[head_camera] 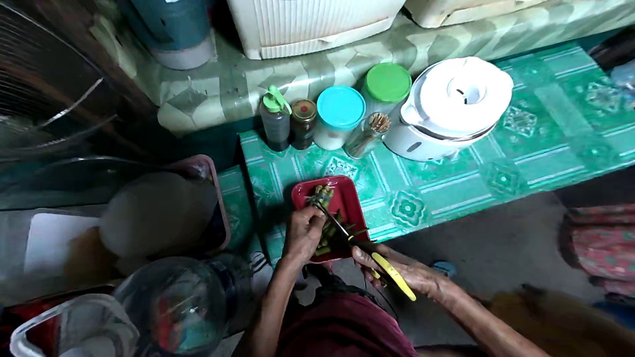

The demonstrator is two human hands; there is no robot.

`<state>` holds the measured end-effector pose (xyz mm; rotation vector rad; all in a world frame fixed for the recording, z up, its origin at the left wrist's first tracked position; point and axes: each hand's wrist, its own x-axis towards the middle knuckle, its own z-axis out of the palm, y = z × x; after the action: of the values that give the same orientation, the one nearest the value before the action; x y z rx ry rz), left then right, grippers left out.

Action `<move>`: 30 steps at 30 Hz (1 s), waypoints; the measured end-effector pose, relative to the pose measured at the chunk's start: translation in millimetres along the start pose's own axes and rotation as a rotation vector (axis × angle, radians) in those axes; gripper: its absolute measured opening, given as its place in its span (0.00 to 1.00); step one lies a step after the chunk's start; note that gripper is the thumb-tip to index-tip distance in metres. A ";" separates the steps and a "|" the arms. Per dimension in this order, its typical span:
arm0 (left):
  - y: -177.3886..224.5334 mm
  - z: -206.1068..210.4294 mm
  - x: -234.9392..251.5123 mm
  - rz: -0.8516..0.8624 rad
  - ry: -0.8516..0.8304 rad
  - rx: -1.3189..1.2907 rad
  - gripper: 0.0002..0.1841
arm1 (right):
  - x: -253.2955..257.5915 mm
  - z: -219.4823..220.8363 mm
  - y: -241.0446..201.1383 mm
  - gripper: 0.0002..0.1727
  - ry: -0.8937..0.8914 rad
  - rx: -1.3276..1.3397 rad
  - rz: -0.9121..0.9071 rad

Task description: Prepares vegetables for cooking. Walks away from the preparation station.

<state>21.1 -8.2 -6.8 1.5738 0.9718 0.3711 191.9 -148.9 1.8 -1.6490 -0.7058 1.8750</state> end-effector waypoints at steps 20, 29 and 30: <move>5.3 -1.9 1.0 -0.006 -0.126 -0.157 0.09 | -15.6 -9.2 7.8 0.31 -0.055 0.049 -0.077; 21.8 0.6 -1.1 -0.022 -0.107 -0.229 0.08 | -22.8 -17.6 7.7 0.34 -0.123 0.115 -0.183; 23.4 0.9 -0.8 -0.030 -0.099 -0.225 0.07 | -24.7 -17.9 6.1 0.35 -0.120 0.098 -0.182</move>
<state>30.1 -8.6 14.8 1.3596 0.8458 0.3655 212.0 -169.8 13.1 -1.3733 -0.7735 1.8578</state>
